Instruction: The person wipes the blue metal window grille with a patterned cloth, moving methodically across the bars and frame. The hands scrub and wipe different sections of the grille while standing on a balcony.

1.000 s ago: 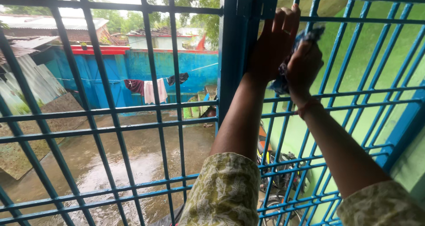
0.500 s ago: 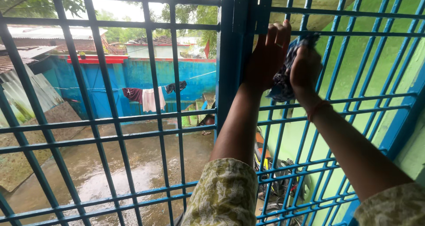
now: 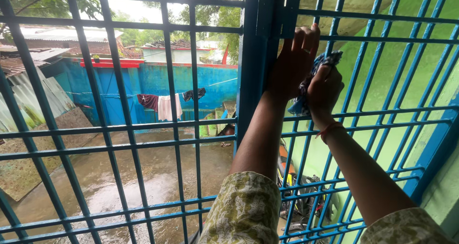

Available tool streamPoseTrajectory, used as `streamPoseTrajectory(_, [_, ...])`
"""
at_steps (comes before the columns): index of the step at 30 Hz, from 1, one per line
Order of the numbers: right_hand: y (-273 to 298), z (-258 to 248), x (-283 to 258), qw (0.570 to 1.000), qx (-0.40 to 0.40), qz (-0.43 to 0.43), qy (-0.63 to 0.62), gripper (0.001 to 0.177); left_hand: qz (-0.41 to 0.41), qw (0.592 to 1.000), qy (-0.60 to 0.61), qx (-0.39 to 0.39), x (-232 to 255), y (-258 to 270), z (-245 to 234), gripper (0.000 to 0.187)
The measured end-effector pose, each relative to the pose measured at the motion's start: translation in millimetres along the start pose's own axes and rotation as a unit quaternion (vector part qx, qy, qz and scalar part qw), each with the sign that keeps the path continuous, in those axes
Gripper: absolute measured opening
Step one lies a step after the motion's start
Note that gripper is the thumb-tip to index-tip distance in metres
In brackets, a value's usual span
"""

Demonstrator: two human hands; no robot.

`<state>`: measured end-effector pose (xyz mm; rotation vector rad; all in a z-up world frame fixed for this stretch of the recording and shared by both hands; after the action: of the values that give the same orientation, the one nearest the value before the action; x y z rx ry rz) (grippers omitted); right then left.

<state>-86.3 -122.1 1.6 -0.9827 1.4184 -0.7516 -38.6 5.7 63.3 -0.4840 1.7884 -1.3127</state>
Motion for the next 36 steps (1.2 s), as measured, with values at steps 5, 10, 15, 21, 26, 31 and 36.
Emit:
streamPoseTrajectory(5, [9.4, 1.9, 5.3, 0.999, 0.005, -0.033, 0.002, 0.043, -0.007, 0.999, 0.027, 0.021, -1.6, -1.8, -2.3, 0.081])
streamPoseTrajectory(10, [12.2, 3.9, 4.5, 1.0, -0.003, -0.008, 0.026, 0.042, 0.003, 1.0, 0.017, -0.004, -1.3, -1.1, -3.2, 0.084])
streamPoseTrajectory(15, [15.8, 2.7, -1.8, 0.999, -0.001, -0.009, 0.037, 0.042, -0.003, 0.999, 0.033, 0.02, 0.9, -3.2, 2.1, 0.083])
streamPoseTrajectory(21, [17.7, 5.1, 0.6, 0.999, 0.002, -0.012, 0.045, 0.041, -0.007, 0.999, 0.026, 0.028, 1.5, 0.0, 4.5, 0.083])
streamPoseTrajectory(26, [16.5, 9.8, 19.0, 0.998, 0.0, -0.026, 0.06, 0.039, -0.002, 0.999, 0.045, 0.02, 0.8, 1.0, 1.3, 0.086])
streamPoseTrajectory(31, [28.5, 23.7, 10.3, 0.888, 0.097, -0.177, 0.413, 0.039, 0.008, 0.999, 0.053, -0.011, -3.7, 2.4, -6.5, 0.095])
streamPoseTrajectory(36, [17.0, 13.1, 27.6, 0.996, -0.007, -0.009, 0.092, 0.041, 0.004, 0.999, 0.037, -0.024, -1.3, 1.5, -2.9, 0.098])
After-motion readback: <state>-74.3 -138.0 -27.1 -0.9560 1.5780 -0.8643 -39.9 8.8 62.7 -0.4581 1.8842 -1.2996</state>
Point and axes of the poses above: each hand's wrist, its own y-axis away from the middle knuckle, its own z-axis out of the palm, x = y × z, the point moved 7 cm from there along -y, towards the middle knuckle, and after that the axes turned 14 degrees about -x, right-handed, at the moved point
